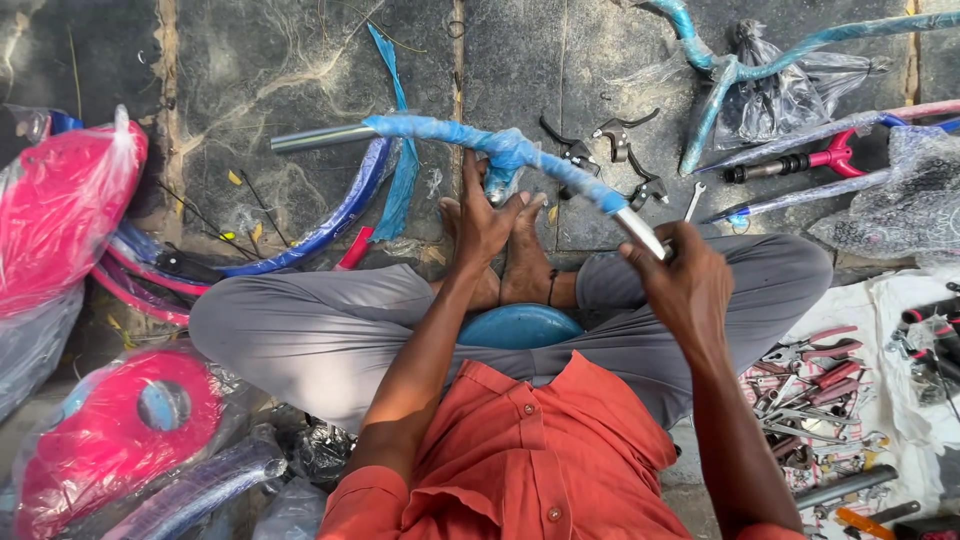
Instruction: Unwrapping protective materials and assembling bicycle handlebar components.
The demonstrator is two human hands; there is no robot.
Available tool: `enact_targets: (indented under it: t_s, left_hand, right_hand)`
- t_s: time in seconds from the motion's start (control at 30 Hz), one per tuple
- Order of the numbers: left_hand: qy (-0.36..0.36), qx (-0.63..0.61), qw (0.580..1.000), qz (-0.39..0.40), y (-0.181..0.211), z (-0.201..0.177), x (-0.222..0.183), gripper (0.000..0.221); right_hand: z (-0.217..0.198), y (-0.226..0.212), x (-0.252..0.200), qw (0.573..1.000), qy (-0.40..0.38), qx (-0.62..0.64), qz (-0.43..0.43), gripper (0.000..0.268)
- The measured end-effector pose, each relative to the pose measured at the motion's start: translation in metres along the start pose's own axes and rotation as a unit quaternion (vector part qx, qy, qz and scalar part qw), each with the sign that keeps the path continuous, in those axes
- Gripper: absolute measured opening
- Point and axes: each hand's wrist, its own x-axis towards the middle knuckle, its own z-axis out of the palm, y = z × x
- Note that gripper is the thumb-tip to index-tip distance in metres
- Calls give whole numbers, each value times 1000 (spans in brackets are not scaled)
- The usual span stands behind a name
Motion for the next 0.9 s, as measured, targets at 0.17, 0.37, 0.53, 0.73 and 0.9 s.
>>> enact_targets:
  t_s: [0.17,0.37,0.53,0.73,0.9]
  left_hand:
    - [83,1,995,-46,37,-7,19,110]
    - [70,13,997,-17,38,-47,28,51]
    - [13,-19,995,-99,13,-136,33,41]
    - [-46,-54,979,-189,-86,-195,4,44]
    - [-65,-40,986,-146,-196,-261,4,44]
  right_hand:
    - [-11,-72,-84,899,-249,343,-111,57]
    - [-43,-28,-115,906,-89,210,-357,53]
    - [-110,154,-108,916,337,218,-15,20]
    - [-155,381,-142,808,438,290,268,13]
    - [-78,433,-153,835,279,233,412,22]
